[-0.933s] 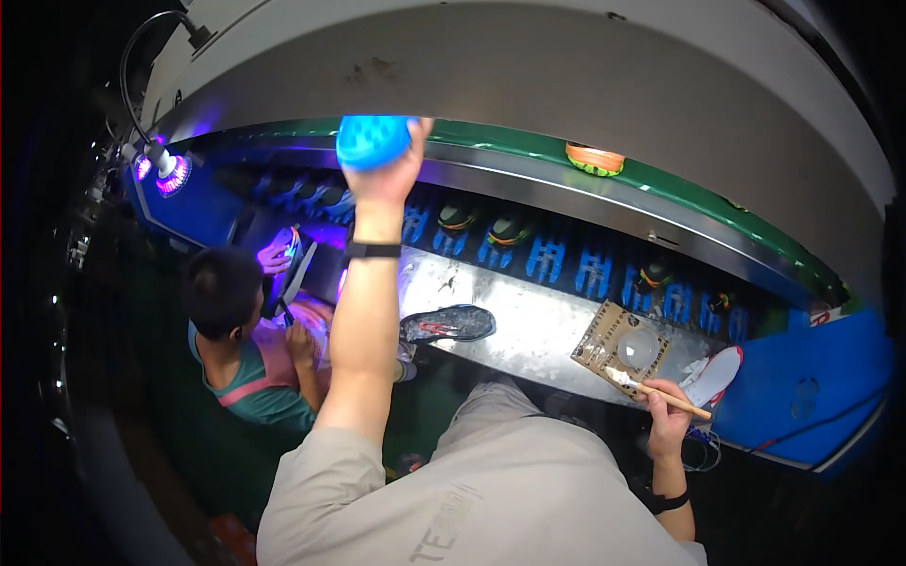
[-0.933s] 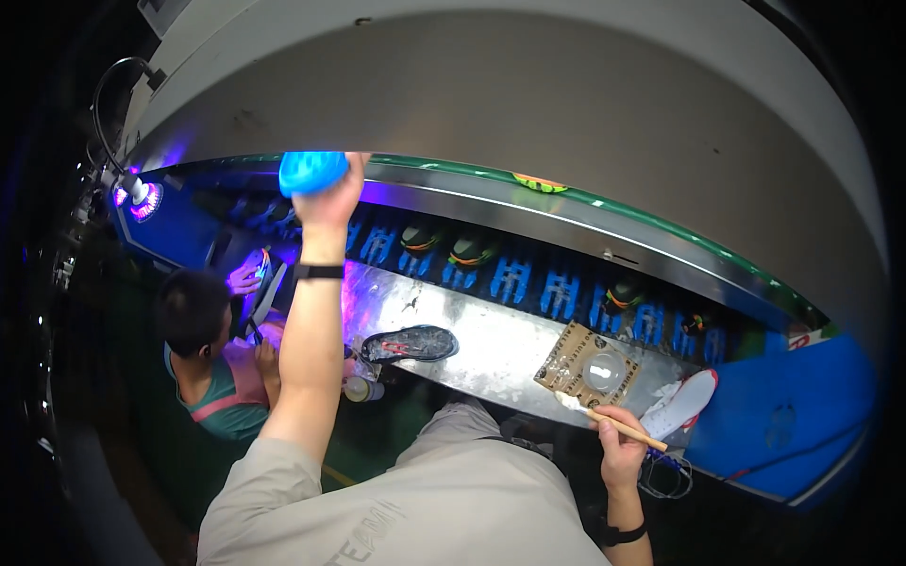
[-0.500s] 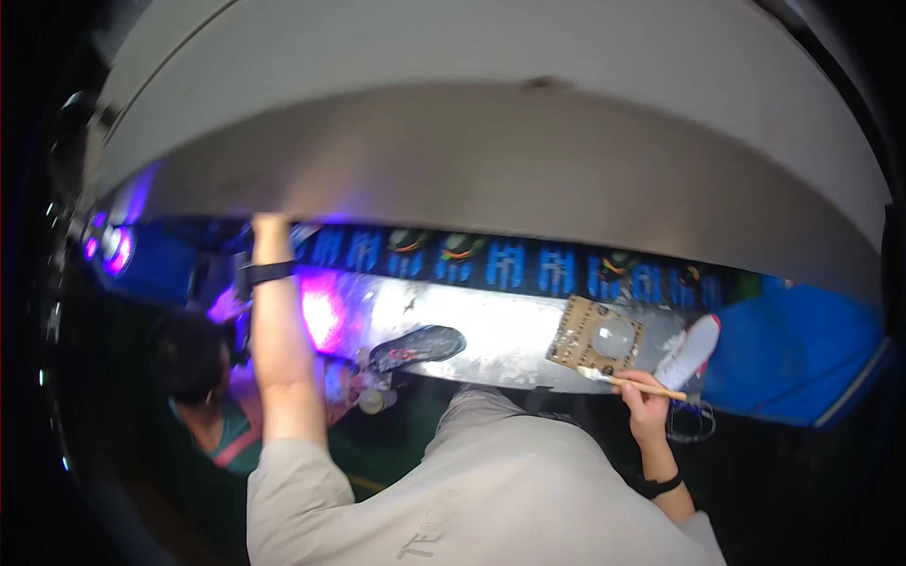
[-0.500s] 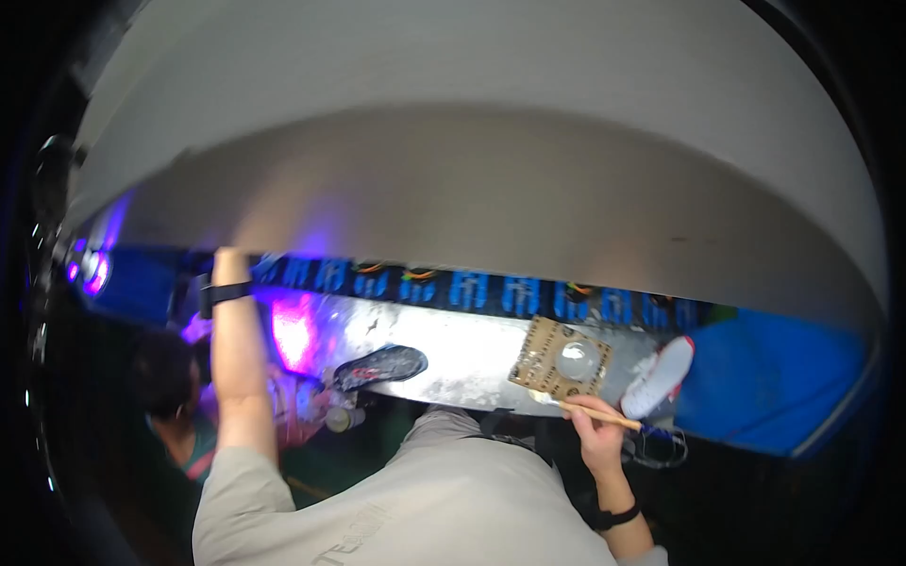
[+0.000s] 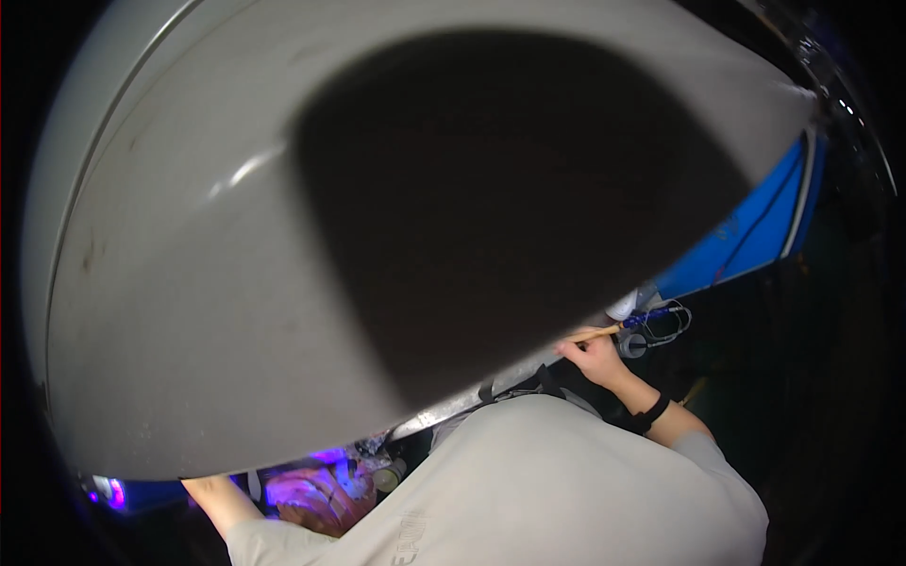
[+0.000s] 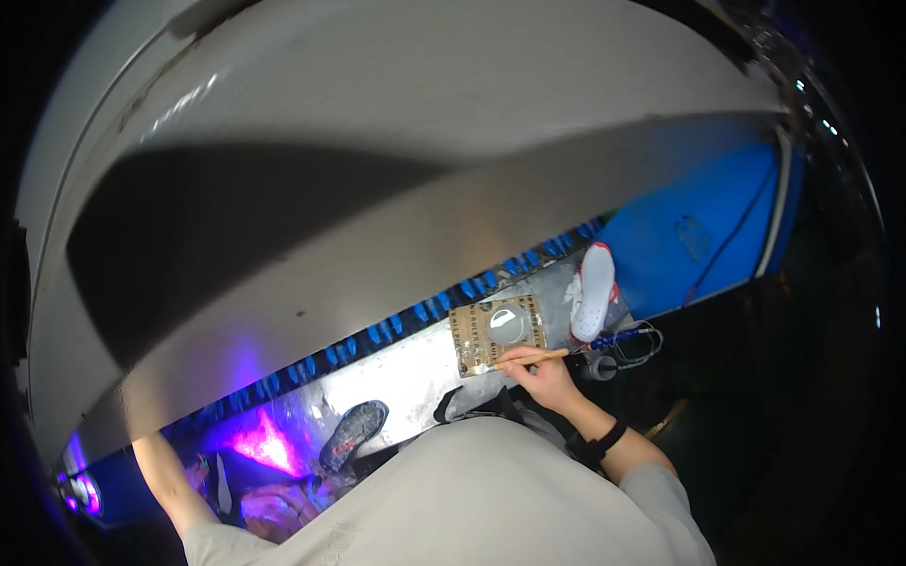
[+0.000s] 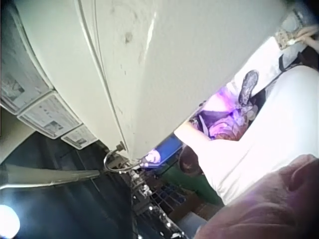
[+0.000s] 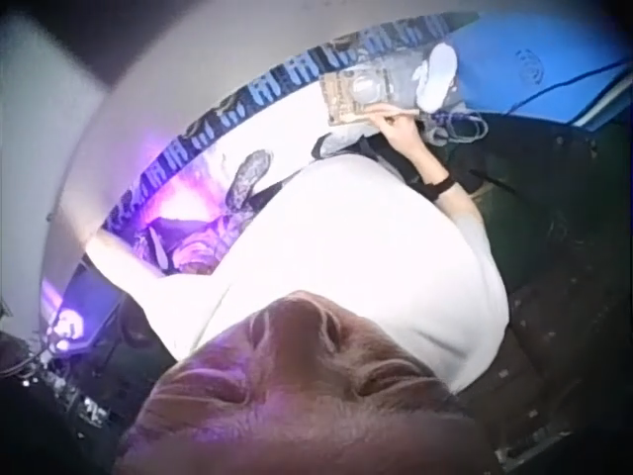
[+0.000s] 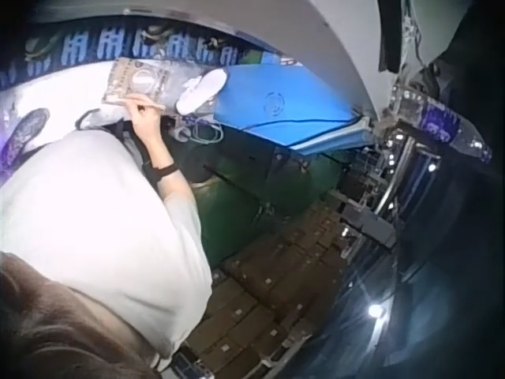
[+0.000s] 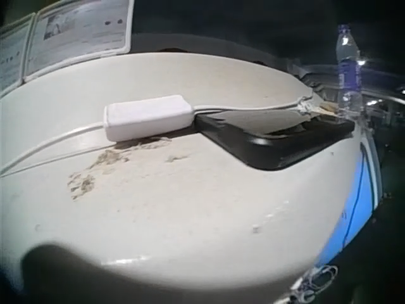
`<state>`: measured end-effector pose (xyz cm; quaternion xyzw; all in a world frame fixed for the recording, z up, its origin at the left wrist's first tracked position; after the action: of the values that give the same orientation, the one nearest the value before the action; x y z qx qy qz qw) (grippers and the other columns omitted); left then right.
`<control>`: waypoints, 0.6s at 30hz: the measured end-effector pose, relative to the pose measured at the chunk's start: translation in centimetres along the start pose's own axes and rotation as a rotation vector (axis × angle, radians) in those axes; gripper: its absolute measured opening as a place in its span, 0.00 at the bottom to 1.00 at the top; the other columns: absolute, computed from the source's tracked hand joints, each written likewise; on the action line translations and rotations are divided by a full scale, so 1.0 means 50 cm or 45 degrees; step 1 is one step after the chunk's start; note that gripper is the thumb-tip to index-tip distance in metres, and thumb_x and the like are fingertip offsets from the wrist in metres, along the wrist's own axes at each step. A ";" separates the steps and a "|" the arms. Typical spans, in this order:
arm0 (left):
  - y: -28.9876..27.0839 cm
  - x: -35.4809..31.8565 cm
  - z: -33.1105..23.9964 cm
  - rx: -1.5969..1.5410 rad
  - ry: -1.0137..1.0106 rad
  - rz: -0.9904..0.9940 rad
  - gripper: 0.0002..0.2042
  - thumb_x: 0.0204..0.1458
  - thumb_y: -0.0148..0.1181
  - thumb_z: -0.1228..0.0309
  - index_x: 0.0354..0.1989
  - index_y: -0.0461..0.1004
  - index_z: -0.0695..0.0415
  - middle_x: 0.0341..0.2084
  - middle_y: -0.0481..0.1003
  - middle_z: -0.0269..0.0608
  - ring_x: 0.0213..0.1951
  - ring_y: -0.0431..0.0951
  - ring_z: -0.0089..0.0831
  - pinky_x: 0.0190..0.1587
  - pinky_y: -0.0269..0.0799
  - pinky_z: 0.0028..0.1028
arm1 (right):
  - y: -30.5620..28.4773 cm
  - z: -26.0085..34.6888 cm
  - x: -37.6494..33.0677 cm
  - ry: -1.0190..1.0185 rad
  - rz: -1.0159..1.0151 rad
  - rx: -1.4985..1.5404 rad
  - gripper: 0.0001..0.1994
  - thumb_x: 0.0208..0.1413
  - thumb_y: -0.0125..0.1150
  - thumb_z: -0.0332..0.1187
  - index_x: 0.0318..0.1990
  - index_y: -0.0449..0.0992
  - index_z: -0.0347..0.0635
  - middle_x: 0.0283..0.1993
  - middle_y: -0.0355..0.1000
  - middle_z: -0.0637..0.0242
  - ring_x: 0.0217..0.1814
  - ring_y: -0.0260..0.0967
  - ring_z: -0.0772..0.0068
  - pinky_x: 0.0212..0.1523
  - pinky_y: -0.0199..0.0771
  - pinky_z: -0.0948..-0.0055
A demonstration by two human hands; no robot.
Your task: Applying glue to the edges and surfaces of shoe soles using a brush before placing them on a conveyor.
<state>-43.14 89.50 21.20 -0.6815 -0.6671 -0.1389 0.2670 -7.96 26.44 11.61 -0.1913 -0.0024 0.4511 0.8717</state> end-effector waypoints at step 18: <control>-0.133 0.061 0.086 0.156 -0.417 0.052 0.14 0.58 0.63 0.64 0.35 0.74 0.65 0.25 0.73 0.41 0.23 0.78 0.32 0.22 0.75 0.27 | 0.002 -0.057 0.020 -0.083 0.023 -0.025 0.10 0.61 0.63 0.34 0.44 0.82 0.37 0.34 0.79 0.67 0.35 0.72 0.81 0.38 0.72 0.78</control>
<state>-50.17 94.22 20.52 -0.6908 -0.6949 0.0202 0.1986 -6.92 26.35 8.78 -0.1849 -0.0337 0.4648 0.8652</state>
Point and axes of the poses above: each hand's wrist, its own x-axis towards the middle knuckle, its own y-axis out of the palm, z = x × y, the point moved 10 cm from there along x, towards the middle knuckle
